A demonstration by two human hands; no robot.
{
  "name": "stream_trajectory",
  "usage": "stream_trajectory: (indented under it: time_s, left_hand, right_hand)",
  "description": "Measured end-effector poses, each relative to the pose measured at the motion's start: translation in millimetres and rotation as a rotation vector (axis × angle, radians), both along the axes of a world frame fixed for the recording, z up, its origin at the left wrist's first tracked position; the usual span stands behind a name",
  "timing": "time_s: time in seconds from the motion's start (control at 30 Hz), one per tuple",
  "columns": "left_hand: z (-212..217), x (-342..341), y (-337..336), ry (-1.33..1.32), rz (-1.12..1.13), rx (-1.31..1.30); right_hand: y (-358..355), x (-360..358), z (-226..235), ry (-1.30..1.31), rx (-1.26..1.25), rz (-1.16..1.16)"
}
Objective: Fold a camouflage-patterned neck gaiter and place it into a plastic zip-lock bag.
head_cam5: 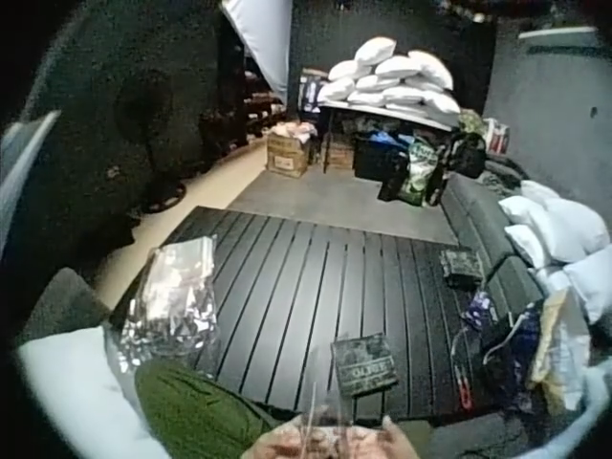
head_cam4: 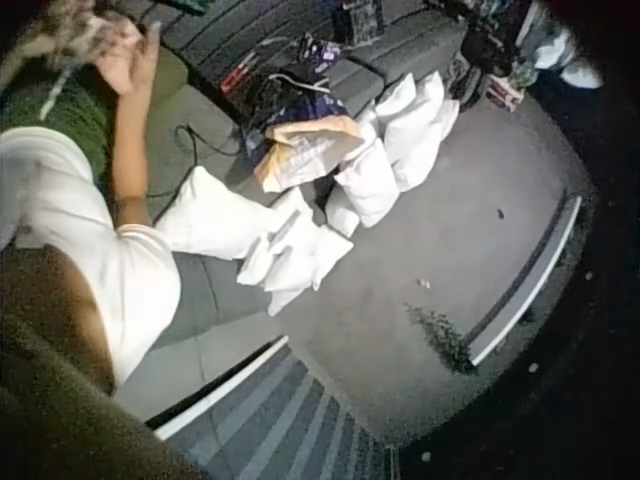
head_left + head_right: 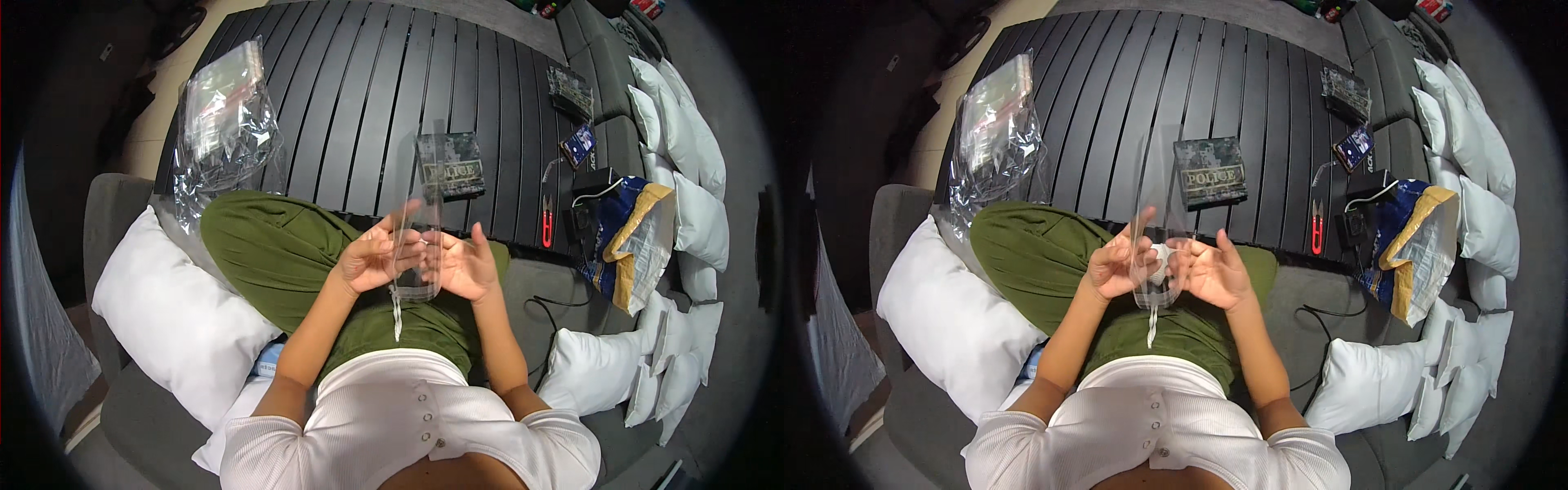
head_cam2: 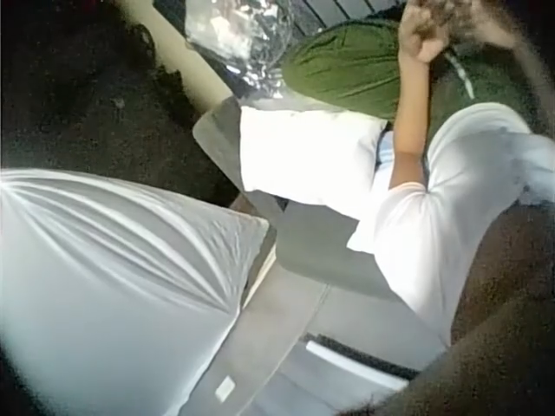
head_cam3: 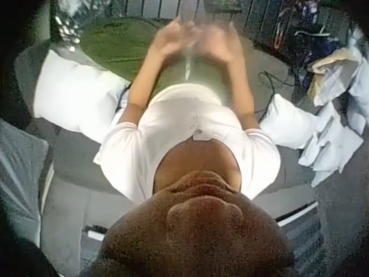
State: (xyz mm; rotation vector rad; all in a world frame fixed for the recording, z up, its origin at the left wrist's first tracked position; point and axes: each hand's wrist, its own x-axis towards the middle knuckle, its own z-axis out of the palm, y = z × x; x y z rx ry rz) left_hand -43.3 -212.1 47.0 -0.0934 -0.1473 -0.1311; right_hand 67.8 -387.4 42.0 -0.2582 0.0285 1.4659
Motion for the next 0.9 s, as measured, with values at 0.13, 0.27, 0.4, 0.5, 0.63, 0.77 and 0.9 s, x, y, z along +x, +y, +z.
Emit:
stream_trajectory:
  time_s: [0.13,0.27,0.4,0.5,0.63,0.77,0.9]
  left_hand:
    - [5.2,-6.1,7.0,0.105,0.024,0.247]
    - [12.7,-4.4,10.1,0.117,0.005,0.420]
    - [14.1,-4.6,9.7,0.220,0.010,0.582]
    - [15.9,-3.6,10.8,0.194,0.031,0.621]
    - [27.8,-1.7,8.1,0.181,0.022,0.635]
    - [28.7,-2.0,7.6,0.201,0.057,0.621]
    - [30.4,-2.9,9.2,0.211,0.042,0.597]
  right_hand:
    - [4.6,-12.2,-7.9,0.112,0.198,-0.093]
    - [8.0,-9.6,2.7,0.258,0.308,-0.216]
    - [13.4,-15.4,8.5,0.264,0.365,-0.218]
    - [16.5,-17.5,13.2,0.149,0.482,-0.241]
    - [32.3,-7.4,24.6,0.126,0.664,-0.260]
    - [46.2,-7.0,32.9,0.110,0.721,-0.187]
    - [56.4,-7.5,52.2,0.055,0.722,-0.361]
